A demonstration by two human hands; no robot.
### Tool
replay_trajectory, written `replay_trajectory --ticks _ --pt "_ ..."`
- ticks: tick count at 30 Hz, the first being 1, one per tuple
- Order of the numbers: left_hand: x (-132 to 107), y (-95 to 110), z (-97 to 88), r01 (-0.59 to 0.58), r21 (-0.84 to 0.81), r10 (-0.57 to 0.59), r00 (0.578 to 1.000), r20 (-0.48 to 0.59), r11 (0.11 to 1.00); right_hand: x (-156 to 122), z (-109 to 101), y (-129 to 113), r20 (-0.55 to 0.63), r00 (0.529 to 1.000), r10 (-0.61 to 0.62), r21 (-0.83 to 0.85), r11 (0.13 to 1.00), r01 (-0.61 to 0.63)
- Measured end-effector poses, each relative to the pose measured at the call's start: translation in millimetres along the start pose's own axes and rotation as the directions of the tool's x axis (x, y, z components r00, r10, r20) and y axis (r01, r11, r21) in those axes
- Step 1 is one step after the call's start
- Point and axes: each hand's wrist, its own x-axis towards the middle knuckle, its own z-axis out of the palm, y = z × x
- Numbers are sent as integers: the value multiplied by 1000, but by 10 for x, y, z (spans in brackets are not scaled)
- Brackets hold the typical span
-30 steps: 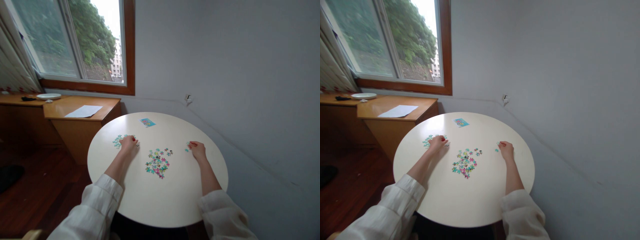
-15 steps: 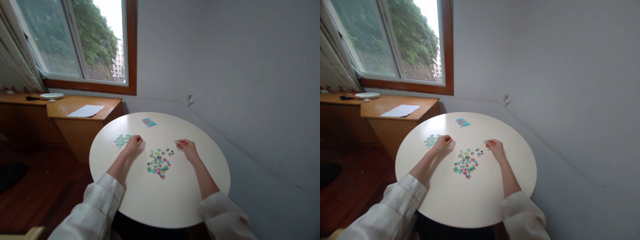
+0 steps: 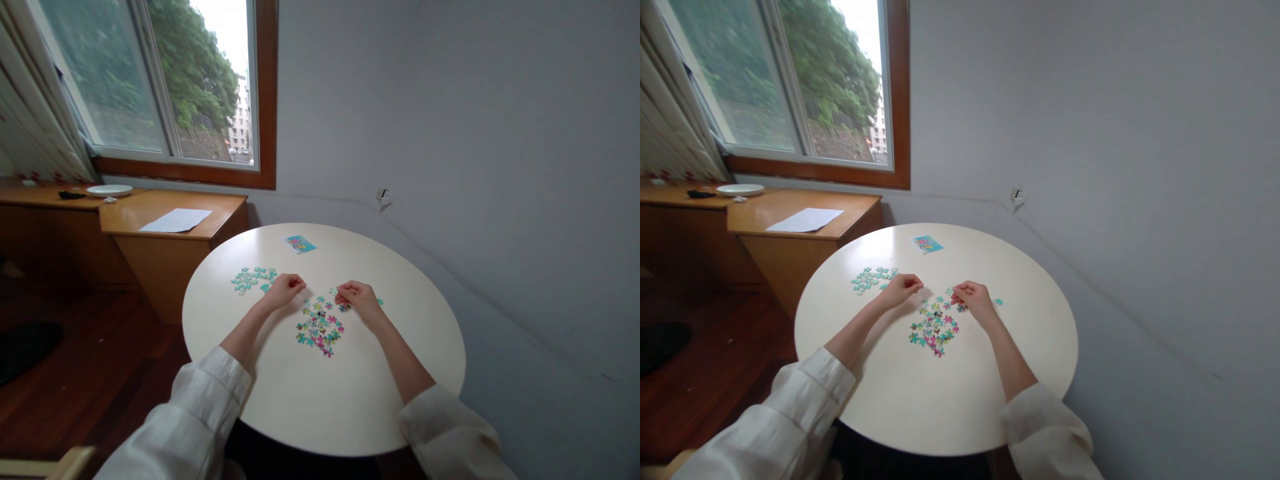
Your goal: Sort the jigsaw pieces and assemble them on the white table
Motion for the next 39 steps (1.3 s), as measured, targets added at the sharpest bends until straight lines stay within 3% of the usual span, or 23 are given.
replay_trajectory --ticks 6,13,39 --pt "-78 179 126 -44 -147 63 990 124 988 -53 115 -45 48 998 -52 -21 998 53" --pt "-157 336 201 -27 -216 70 979 193 976 -70 132 -78 81 994 -71 -39 996 74" --pt "-164 354 201 -38 -220 80 979 185 975 -61 138 -33 136 987 -82 -26 996 87"
